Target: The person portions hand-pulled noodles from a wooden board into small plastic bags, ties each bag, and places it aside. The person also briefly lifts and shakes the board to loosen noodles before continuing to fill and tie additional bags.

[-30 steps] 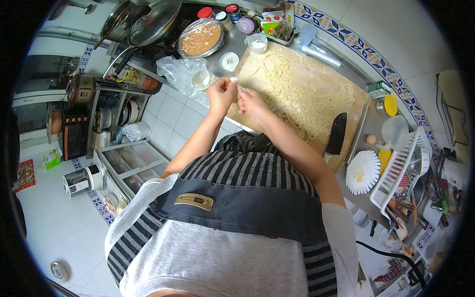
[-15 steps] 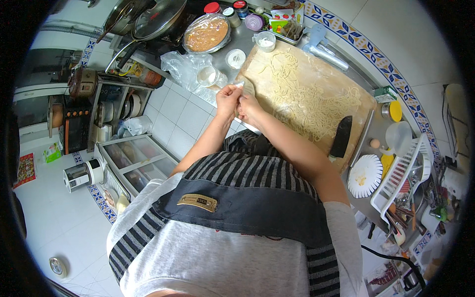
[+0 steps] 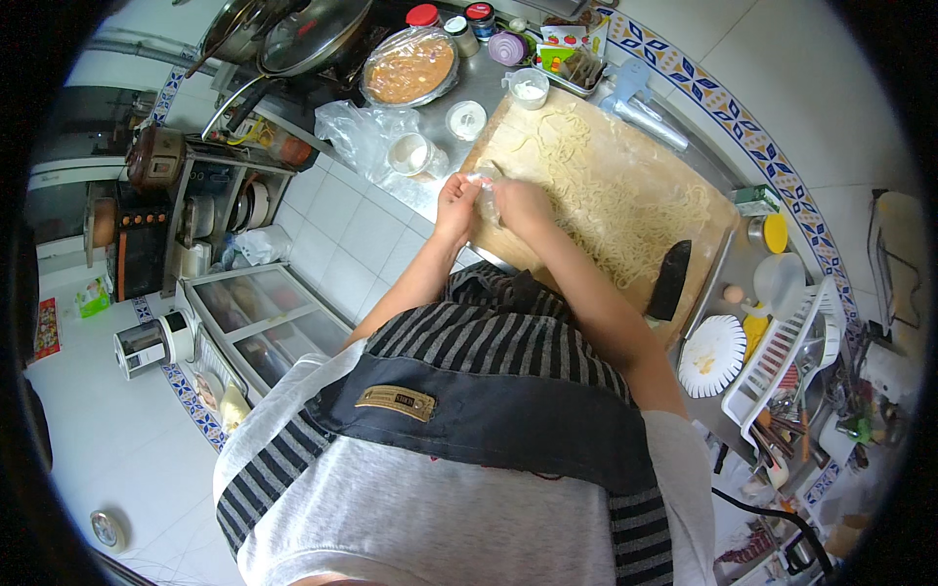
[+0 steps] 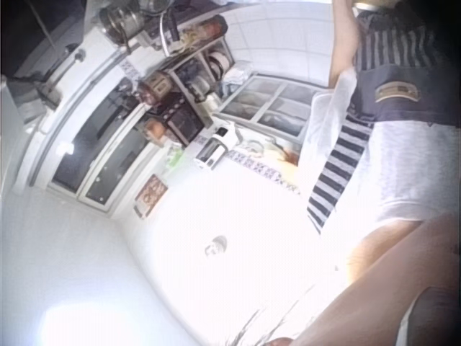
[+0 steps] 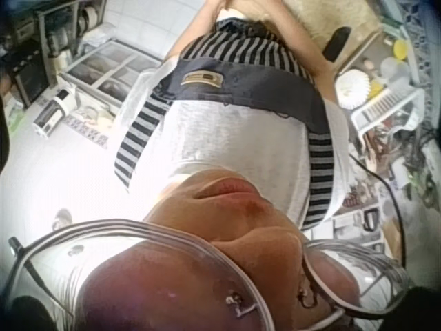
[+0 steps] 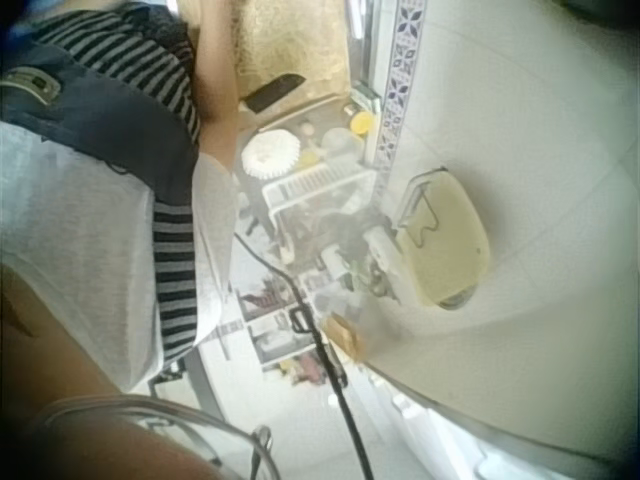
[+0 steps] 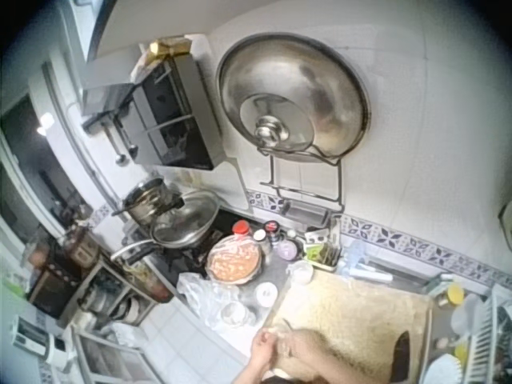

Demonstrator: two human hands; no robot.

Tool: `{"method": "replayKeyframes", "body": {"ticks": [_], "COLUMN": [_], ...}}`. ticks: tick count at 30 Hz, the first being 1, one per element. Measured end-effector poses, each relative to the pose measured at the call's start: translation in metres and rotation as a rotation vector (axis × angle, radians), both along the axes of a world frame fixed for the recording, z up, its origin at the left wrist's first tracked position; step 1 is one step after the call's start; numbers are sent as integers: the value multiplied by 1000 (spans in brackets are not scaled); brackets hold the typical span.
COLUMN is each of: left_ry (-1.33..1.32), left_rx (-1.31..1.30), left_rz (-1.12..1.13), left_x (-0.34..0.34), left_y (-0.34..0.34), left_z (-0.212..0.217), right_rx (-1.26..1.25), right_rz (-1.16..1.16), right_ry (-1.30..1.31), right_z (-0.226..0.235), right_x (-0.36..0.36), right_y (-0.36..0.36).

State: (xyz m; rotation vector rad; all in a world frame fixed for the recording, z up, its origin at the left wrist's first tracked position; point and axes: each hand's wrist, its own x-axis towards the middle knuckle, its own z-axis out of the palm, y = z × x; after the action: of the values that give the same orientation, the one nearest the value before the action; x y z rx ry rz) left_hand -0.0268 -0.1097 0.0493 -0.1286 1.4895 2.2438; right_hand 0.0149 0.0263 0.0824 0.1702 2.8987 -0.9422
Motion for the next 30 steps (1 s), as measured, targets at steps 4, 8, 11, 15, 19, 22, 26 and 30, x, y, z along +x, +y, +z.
{"method": "replayKeyframes", "body": {"ticks": [4,8,11,15,19,22,26,30], "left_ry": [34,303,909,1005,997,1035,1142,1106], "left_rx": [6,-441,-916,-889,-940,-1032,-1127,-1005], "left_rz": [-195,-400,-398,-480,-540,-564,-617,-594], "left_x": [-2,-8,-7,-4,5,11,13,13], "left_y": [-5,-9,-13,-16,-13,-10,-12,-16], "left_z": [-3,2,9,17,21,25,30,26], "right_rx": [-454,-791,-491,-382,-16,64,33,-148], "right_rz": [-221,-355,-224,-137,-234,-84,2,-12], "right_ry": [94,-125,-24,37,521,284,-23,29], "right_z": [-10,-23,-23,-5,17,24,15,-6], "right_x": [-9,-18,-21,-26,-29,-26,-25,-29], "right_y": [18,17,18,27,26,22,22,29]}}
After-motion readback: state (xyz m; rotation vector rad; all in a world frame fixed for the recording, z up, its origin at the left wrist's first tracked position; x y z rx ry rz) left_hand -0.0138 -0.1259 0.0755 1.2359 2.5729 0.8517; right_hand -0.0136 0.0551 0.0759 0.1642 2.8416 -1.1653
